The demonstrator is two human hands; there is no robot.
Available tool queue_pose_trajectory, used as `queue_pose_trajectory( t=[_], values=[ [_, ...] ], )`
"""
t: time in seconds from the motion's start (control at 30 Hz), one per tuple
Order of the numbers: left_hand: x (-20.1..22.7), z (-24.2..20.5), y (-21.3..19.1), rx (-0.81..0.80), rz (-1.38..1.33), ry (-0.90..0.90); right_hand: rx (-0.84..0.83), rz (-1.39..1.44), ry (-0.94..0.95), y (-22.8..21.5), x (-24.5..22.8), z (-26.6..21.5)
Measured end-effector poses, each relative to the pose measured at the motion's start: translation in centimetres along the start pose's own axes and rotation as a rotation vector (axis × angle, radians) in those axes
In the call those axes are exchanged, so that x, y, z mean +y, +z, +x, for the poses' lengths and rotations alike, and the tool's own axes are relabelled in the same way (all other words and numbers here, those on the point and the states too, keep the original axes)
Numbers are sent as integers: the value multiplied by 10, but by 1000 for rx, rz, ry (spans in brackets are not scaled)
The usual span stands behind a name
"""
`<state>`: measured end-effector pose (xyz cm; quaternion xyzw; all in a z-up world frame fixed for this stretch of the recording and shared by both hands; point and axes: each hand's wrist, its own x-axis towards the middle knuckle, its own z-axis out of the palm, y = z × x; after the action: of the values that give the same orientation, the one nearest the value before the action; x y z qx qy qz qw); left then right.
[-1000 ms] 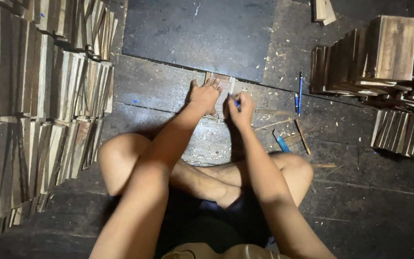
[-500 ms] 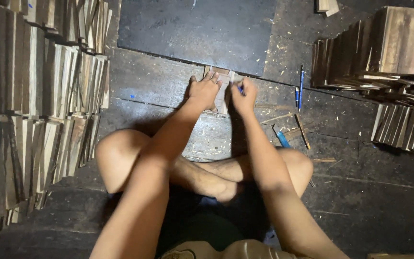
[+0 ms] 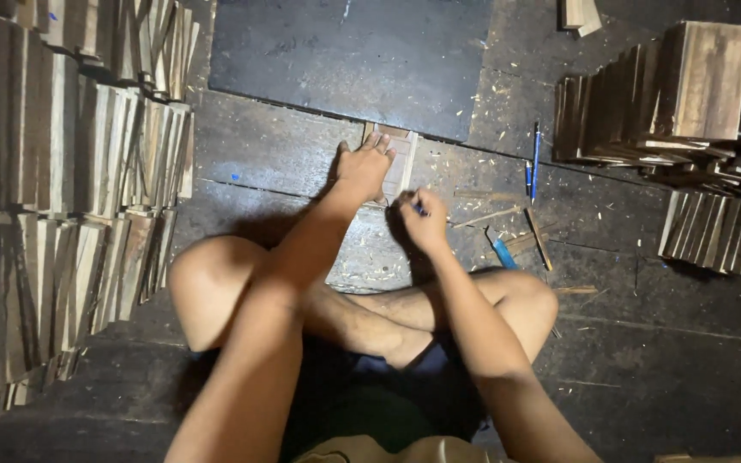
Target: The person is sitting on the floor of a workshop, picking up wooden boards from a stack, placing them against a guide, and marking them with a pen before stacking them aside.
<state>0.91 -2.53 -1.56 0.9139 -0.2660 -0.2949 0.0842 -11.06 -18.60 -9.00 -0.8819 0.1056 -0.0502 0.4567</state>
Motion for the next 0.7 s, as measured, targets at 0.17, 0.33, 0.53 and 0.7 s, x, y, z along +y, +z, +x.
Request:
queue_pose_trajectory(
  t=[0.17, 0.33, 0.53, 0.7],
  values=[
    [-1, 0, -3, -5, -16, -17, 132, -15, -151, 0, 5, 103],
    [3, -4, -4, -31, -26, -11, 151, -8, -98, 4, 19, 108],
    [4, -6, -1, -34, -32, -10, -4, 13, -66, -4, -10, -18],
    [1, -5, 0, -16, -2, -37, -56, 41, -47, 16, 6, -17]
  ],
)
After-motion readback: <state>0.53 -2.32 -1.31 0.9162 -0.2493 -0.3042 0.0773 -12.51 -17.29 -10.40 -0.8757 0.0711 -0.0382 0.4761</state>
